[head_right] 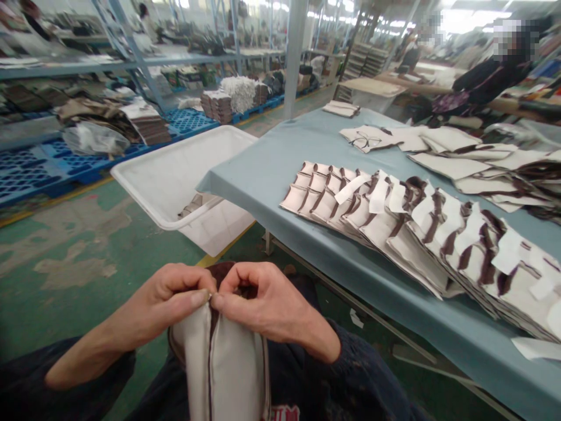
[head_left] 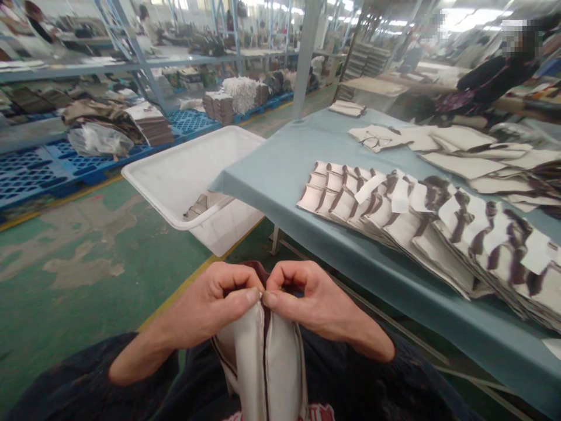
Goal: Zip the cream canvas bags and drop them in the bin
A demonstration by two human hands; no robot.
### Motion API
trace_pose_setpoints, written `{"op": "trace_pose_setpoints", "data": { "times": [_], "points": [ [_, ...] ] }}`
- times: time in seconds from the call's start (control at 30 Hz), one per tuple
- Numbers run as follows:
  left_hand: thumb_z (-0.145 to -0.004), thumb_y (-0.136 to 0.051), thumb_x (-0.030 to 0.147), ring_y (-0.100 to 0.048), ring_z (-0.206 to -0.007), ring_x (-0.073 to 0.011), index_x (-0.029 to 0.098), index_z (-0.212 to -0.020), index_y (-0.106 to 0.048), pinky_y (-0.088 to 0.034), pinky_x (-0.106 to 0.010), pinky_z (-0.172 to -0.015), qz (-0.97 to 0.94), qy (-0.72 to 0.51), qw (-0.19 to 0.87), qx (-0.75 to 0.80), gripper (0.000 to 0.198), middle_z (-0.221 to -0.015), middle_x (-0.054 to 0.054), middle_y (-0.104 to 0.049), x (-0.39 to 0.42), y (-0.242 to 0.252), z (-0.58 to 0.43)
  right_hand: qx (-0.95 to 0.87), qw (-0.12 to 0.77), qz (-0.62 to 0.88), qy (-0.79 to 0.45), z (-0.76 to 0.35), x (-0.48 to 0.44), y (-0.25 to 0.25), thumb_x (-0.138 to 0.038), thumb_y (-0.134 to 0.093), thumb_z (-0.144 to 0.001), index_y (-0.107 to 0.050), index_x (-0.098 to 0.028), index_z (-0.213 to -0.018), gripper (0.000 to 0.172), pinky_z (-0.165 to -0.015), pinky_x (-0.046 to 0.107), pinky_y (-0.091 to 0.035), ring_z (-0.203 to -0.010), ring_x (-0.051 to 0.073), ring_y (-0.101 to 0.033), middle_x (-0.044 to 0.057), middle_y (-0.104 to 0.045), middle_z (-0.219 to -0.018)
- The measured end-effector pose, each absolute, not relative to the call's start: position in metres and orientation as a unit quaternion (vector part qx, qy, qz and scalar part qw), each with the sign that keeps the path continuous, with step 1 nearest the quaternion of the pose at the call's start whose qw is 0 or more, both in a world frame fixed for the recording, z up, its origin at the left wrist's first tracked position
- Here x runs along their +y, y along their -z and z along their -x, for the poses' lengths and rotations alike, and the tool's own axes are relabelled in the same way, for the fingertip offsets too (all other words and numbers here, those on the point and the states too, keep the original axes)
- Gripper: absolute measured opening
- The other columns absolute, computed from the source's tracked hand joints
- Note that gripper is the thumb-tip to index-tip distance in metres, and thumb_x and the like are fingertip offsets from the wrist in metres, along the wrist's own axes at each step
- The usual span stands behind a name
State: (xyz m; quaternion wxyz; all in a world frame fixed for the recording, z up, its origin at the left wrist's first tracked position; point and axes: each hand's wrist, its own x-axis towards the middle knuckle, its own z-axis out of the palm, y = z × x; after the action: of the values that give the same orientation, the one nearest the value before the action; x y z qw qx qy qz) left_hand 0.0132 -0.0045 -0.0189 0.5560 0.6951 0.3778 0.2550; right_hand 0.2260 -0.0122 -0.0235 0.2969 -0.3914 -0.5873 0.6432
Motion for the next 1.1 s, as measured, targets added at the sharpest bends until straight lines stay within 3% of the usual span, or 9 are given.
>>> {"op": "trace_pose_setpoints", "data": {
  "times": [0.3,0.43,0.57,0.67,0.77,0.9,1.1],
  "points": [
    [-0.096,-0.049,0.029,-0.039,-0.052,-0.0086,0.018,-0.064,-0.054,-0.029,-0.021,-0.050,-0.742,-0.248,0.479,0.398,0.034,-0.059,0.007,-0.041,-0.015,0.004,-0.019,-0.617,0.281,0.468,-0.567,-0.222,-0.021,0.021,-0.032,-0.068,-0.076,-0.059,-0.020,-0.070,0.017,-0.054,0.024,-0.031,-0.060,0.010,-0.041,-0.005,-0.051,-0.064],
    [-0.096,-0.056,0.032,-0.037,-0.053,-0.0088,0.018,-0.064,-0.054,-0.029,-0.021,-0.050,-0.723,-0.252,0.518,0.382,0.035,-0.060,0.007,-0.041,-0.015,0.004,-0.019,-0.633,0.283,0.451,-0.562,-0.223,-0.025,0.010,-0.027,-0.068,-0.077,-0.057,-0.019,-0.068,0.016,-0.053,0.024,-0.031,-0.060,0.010,-0.041,-0.006,-0.049,-0.063],
    [-0.096,-0.065,0.039,-0.043,-0.059,-0.0105,0.016,-0.073,-0.064,-0.034,-0.021,-0.052,-0.687,-0.238,0.575,0.376,0.032,-0.068,0.004,-0.053,-0.010,0.012,-0.013,-0.596,0.277,0.396,-0.641,-0.231,-0.019,0.011,-0.044,-0.076,-0.085,-0.062,-0.018,-0.078,0.031,-0.054,0.023,-0.031,-0.063,0.010,-0.041,-0.004,-0.053,-0.070],
    [-0.098,-0.064,0.036,-0.041,-0.060,-0.0103,0.016,-0.073,-0.062,-0.034,-0.021,-0.054,-0.687,-0.241,0.582,0.363,0.033,-0.069,0.004,-0.052,-0.007,0.016,-0.010,-0.606,0.284,0.369,-0.645,-0.238,-0.015,0.014,-0.052,-0.073,-0.091,-0.063,-0.017,-0.083,0.038,-0.055,0.024,-0.031,-0.063,0.010,-0.039,-0.005,-0.050,-0.071],
    [-0.099,-0.064,0.036,-0.040,-0.061,-0.0106,0.016,-0.073,-0.061,-0.034,-0.021,-0.055,-0.688,-0.237,0.588,0.354,0.033,-0.069,0.004,-0.051,-0.005,0.017,-0.009,-0.643,0.287,0.361,-0.611,-0.243,-0.015,0.013,-0.042,-0.064,-0.098,-0.066,-0.017,-0.087,0.028,-0.056,0.024,-0.033,-0.063,0.011,-0.041,-0.004,-0.052,-0.072],
    [-0.097,-0.066,0.035,-0.046,-0.063,-0.0117,0.015,-0.078,-0.067,-0.037,-0.021,-0.056,-0.692,-0.227,0.582,0.361,0.027,-0.071,0.002,-0.057,-0.003,0.014,-0.008,-0.694,0.302,0.373,-0.537,-0.245,-0.018,0.013,-0.026,-0.065,-0.095,-0.071,-0.017,-0.093,0.011,-0.056,0.023,-0.038,-0.063,0.010,-0.050,-0.003,-0.063,-0.076],
    [-0.092,-0.063,0.027,-0.049,-0.060,-0.0107,0.016,-0.079,-0.070,-0.040,-0.018,-0.055,-0.724,-0.203,0.545,0.370,0.019,-0.068,0.003,-0.059,-0.002,0.005,-0.009,-0.749,0.352,0.358,-0.432,-0.245,-0.021,0.020,-0.018,-0.065,-0.095,-0.074,-0.017,-0.093,0.010,-0.056,0.022,-0.041,-0.060,0.010,-0.054,-0.002,-0.069,-0.076]
  ]
}}
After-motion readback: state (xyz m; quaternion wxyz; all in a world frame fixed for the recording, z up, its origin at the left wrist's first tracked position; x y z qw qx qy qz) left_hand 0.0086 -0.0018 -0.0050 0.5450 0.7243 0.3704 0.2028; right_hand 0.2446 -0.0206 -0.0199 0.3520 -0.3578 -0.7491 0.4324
